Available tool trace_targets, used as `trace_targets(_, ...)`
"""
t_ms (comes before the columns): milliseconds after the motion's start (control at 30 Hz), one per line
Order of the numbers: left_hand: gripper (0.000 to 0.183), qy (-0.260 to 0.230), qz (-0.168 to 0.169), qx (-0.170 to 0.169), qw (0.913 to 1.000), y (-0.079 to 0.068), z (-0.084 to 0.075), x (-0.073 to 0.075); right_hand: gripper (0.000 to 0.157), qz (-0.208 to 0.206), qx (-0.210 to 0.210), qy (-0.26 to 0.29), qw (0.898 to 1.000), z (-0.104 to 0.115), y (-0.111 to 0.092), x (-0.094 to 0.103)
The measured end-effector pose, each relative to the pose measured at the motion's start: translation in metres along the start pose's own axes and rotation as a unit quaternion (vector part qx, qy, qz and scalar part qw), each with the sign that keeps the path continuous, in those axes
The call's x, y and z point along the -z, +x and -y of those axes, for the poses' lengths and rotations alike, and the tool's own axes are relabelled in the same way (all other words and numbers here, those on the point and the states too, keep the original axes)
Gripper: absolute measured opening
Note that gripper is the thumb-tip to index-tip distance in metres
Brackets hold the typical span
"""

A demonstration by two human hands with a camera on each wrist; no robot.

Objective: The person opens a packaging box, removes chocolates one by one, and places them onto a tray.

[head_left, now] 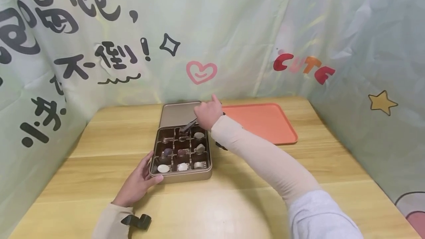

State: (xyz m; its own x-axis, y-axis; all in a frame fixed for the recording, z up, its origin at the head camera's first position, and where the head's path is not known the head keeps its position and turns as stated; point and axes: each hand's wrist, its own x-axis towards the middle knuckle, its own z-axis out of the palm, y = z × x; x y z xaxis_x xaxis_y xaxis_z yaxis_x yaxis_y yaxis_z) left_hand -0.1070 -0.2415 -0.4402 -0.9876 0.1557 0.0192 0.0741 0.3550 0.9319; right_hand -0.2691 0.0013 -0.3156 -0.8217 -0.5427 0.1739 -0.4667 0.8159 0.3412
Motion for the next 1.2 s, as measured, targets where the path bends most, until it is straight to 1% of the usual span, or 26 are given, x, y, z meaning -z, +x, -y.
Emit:
trace_targets(167, 0.098, -0.021, 0.001, 0.005, 0.9998, 0.001, 0.000, -0.001, 0.018, 0.003, -0.006, -0.005, 1.000, -0.007, 0.001, 0.001)
trace_targets(267, 0.097, -0.021, 0.000, 0.003, 0.9998, 0.002, -0.001, -0.001, 0.021, 0.006, -0.009, -0.011, 1.000, -0.010, 0.002, 0.003)
trace_targets(467, 0.097, -0.021, -0.001, 0.009, 0.9997, 0.001, -0.002, -0.001, 0.021, 0.000, -0.021, 0.009, 1.000, -0.017, 0.000, 0.005)
trace_targets(633, 0.097, -0.026, 0.000, 0.007, 0.9996, 0.001, -0.001, -0.002, 0.024, -0.003, -0.035, 0.010, 0.999, -0.025, -0.002, 0.003)
trace_targets(767, 0.097, -0.025, -0.002, 0.009, 0.9997, 0.001, -0.002, -0.002, 0.025, 0.005, -0.045, 0.017, 0.999, -0.031, -0.005, 0.000)
trace_targets(1000, 0.098, -0.024, 0.000, 0.009, 0.9997, 0.000, -0.002, -0.001, 0.024, 0.026, -0.061, 0.049, 0.997, -0.042, -0.006, 0.000)
trace_targets(1200, 0.097, -0.019, -0.001, 0.009, 0.9998, 0.000, -0.002, -0.001, 0.025, 0.031, -0.076, 0.054, 0.995, -0.053, -0.011, -0.003)
